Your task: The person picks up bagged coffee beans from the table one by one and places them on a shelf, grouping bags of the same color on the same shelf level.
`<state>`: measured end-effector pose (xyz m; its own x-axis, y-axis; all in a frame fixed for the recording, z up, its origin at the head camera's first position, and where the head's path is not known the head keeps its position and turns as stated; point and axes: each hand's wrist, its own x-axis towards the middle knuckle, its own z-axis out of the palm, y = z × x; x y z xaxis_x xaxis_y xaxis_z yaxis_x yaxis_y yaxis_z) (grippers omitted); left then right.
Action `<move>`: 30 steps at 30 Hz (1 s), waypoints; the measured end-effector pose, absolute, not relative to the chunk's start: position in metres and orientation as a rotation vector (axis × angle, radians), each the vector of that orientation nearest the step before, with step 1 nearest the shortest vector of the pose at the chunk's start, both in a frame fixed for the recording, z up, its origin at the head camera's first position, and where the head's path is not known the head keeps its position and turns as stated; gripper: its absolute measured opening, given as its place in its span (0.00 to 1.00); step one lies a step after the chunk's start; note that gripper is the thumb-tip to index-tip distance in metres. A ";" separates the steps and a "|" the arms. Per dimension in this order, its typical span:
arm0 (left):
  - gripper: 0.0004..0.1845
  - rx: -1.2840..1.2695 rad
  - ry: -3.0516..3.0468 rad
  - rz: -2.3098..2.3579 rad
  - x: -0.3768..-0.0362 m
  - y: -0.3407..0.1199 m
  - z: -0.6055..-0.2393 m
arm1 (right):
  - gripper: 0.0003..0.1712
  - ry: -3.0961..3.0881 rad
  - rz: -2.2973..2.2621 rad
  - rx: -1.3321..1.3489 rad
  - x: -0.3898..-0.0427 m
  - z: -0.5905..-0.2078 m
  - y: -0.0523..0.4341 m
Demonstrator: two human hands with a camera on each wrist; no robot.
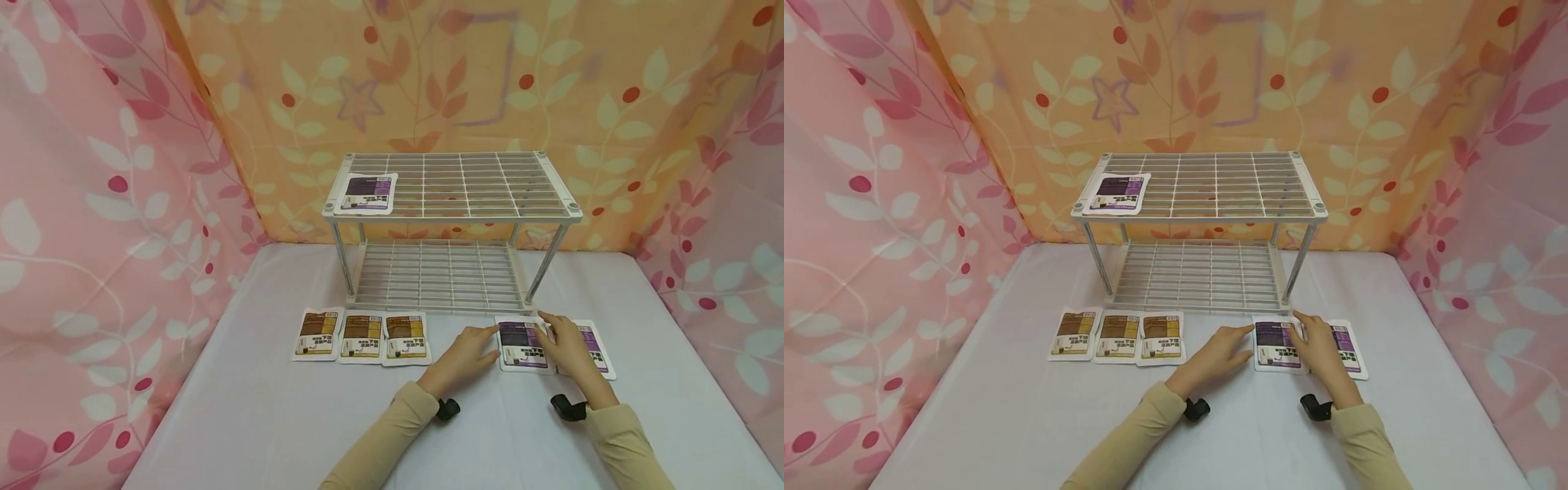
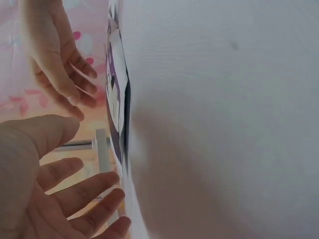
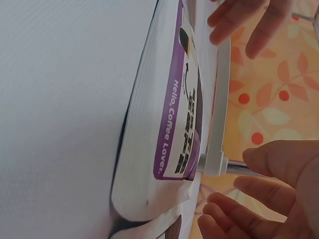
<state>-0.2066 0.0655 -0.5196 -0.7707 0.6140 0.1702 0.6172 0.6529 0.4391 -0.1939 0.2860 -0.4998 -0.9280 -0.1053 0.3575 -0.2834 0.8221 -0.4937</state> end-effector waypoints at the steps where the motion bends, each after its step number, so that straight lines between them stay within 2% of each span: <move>1: 0.27 -1.051 -2.858 -0.755 -0.206 0.067 -0.521 | 0.23 -2.696 0.798 0.291 -0.193 -0.500 0.287; 30: 0.27 -0.997 -2.897 -0.692 -0.198 0.080 -0.522 | 0.20 -2.743 0.836 0.230 -0.185 -0.509 0.281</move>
